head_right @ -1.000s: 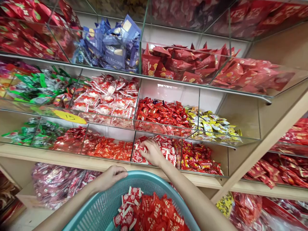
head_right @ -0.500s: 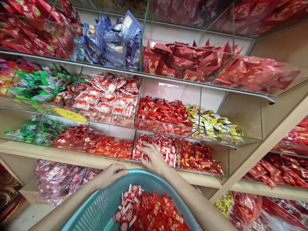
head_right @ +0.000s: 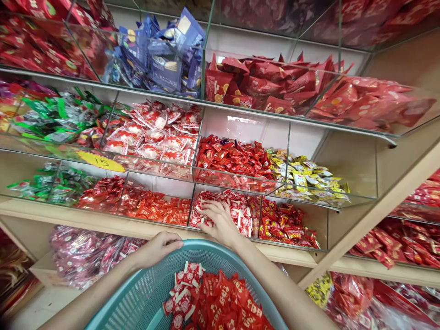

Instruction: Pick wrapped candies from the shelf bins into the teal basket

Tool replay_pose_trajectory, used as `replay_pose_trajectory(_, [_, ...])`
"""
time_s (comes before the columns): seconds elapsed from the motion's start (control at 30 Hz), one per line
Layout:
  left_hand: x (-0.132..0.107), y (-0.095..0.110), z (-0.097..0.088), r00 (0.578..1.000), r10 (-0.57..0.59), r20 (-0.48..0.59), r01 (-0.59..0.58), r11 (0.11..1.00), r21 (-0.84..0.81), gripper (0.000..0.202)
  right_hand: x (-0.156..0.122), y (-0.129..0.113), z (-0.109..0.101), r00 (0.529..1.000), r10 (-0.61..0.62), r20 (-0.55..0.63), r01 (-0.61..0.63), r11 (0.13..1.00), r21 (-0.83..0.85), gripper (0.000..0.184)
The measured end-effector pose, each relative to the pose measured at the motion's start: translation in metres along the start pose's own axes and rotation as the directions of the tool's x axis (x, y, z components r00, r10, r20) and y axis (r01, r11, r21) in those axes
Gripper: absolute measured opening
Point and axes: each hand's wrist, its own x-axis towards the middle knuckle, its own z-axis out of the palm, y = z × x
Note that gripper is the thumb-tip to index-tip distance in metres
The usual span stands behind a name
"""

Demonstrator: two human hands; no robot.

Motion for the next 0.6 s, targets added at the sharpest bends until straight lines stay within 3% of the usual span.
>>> replay_pose_trajectory(0.3, [0.001,-0.003,0.001,1.000,-0.011,-0.002,0.010,1.000,-0.007,0.042,0.003,-0.003,0.001,0.999,0.033,-0.001,-0.033,0.999,0.021,0.017])
replay_pose_trajectory(0.6, [-0.001,-0.002,0.001,1.000,-0.022,-0.002,0.022,1.000,-0.011,0.045,0.004,0.008,-0.003,0.982,0.132,-0.133,-0.107,0.977,0.183,0.022])
